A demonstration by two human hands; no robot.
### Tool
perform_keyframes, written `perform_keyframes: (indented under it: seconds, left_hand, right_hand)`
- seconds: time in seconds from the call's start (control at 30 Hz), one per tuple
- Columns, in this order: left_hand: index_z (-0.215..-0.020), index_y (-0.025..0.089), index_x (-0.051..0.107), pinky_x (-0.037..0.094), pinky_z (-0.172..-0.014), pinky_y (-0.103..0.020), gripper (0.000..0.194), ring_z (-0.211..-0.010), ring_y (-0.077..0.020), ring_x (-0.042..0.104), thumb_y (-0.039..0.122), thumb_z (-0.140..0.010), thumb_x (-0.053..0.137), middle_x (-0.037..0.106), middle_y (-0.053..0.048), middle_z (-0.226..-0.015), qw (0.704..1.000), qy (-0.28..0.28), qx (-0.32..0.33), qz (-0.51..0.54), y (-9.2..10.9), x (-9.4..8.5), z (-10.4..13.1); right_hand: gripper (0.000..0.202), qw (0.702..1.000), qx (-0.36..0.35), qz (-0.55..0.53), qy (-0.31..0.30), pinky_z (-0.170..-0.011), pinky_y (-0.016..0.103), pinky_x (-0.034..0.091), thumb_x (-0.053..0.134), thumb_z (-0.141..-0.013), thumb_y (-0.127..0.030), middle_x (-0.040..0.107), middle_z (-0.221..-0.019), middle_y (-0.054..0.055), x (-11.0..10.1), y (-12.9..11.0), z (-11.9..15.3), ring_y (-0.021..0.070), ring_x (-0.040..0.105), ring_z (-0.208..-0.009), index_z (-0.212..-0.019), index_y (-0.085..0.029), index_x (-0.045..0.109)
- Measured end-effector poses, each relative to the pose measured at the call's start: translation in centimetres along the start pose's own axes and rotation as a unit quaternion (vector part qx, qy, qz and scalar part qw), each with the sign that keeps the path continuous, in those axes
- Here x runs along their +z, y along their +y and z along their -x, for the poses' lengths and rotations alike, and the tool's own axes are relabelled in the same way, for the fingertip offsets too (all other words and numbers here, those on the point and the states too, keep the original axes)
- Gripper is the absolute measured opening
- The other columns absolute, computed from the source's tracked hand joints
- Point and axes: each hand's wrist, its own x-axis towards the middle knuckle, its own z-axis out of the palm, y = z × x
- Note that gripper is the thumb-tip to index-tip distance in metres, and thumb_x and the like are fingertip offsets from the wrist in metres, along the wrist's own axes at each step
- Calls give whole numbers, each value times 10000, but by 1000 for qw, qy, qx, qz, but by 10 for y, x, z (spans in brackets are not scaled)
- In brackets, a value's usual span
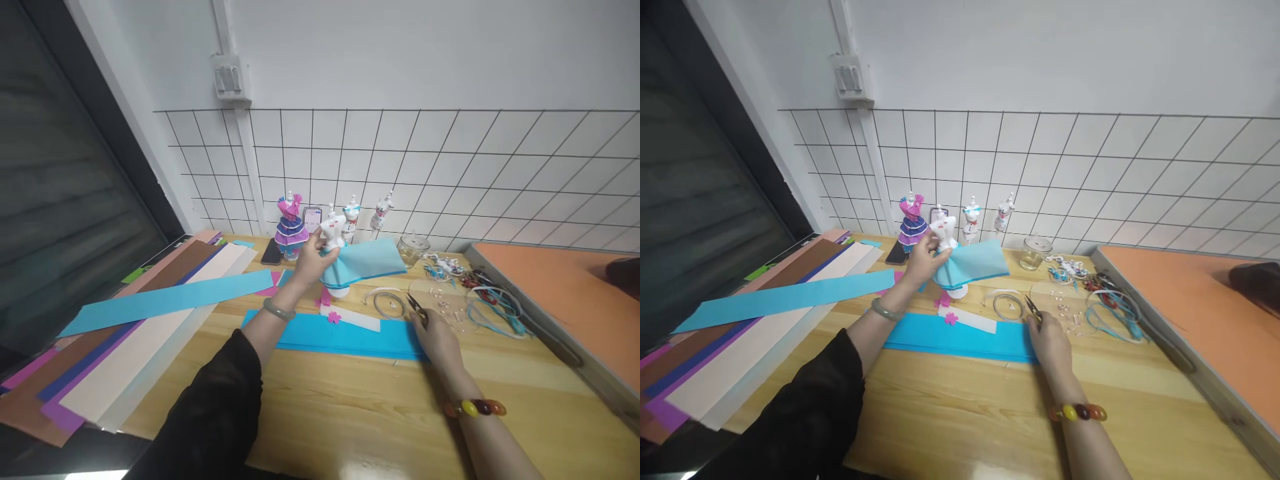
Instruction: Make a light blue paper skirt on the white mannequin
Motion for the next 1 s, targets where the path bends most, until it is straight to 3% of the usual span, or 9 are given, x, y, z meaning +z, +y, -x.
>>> perform_keyframes:
  seconds: [0.17,0.27,0.47,0.57,0.7,0.83,1.0]
  left_hand:
    - [-1331,131,470,498,-848,-300,616,-973,-206,655,256,-754,645,705,-98,-1049,996,-74,-30,-35,-19,27,-10]
    - [-1289,126,518,506,-834,-316,562,-957,-218,659,277,-762,642,707,-102,-1038,994,-91,-39,-50,-26,33,-10]
    - [-1248,160,578,412,-1029,-356,521,-1200,-241,544,318,-760,671,599,-105,-1287,992,-110,-27,-51,-26,40,-10]
    - [-1244,164,584,428,-1003,-370,522,-1146,-245,567,316,-753,675,620,-104,-1246,992,-109,-32,-56,-29,44,-11]
    - [-1358,142,468,461,-938,-341,677,-1061,-218,599,307,-739,687,654,-104,-1142,992,-102,-56,-49,-34,50,-13]
    - [-1441,129,329,446,-952,-330,833,-1090,-208,585,300,-716,701,631,-112,-1175,993,-85,-76,-40,-35,56,-12]
    - [-1282,141,543,405,-1016,-341,580,-1144,-226,565,297,-739,674,593,-109,-1277,993,-96,-47,-44,-31,58,-7]
  right_hand:
    - [417,1000,-13,-7,15,-733,330,447,393,-906,-417,682,-1010,170,0,-1,2,275,630,-948,-1095,-114,609]
    - [386,1000,-27,-8,8,-752,314,447,390,-918,-387,680,-1005,165,-1,-1,3,257,631,-959,-1097,-122,605]
    - [345,999,-40,-8,-6,-775,306,441,357,-939,-300,676,-1034,158,-1,-2,2,247,629,-963,-1103,-129,607]
    - [346,999,-39,-5,-9,-788,305,437,335,-943,-245,674,-1039,163,-3,0,0,246,627,-974,-1111,-121,611]
    - [348,999,-37,5,-12,-793,308,436,333,-941,-206,674,-1009,168,-5,2,2,250,629,-971,-1108,-116,625]
    - [364,999,-33,12,-11,-799,311,435,333,-946,-198,672,-1006,163,-6,2,3,251,628,-981,-1171,-117,607]
    - [365,999,-28,19,-12,-791,312,437,346,-944,-195,675,-989,162,-7,2,3,247,632,-965,-1188,-116,606]
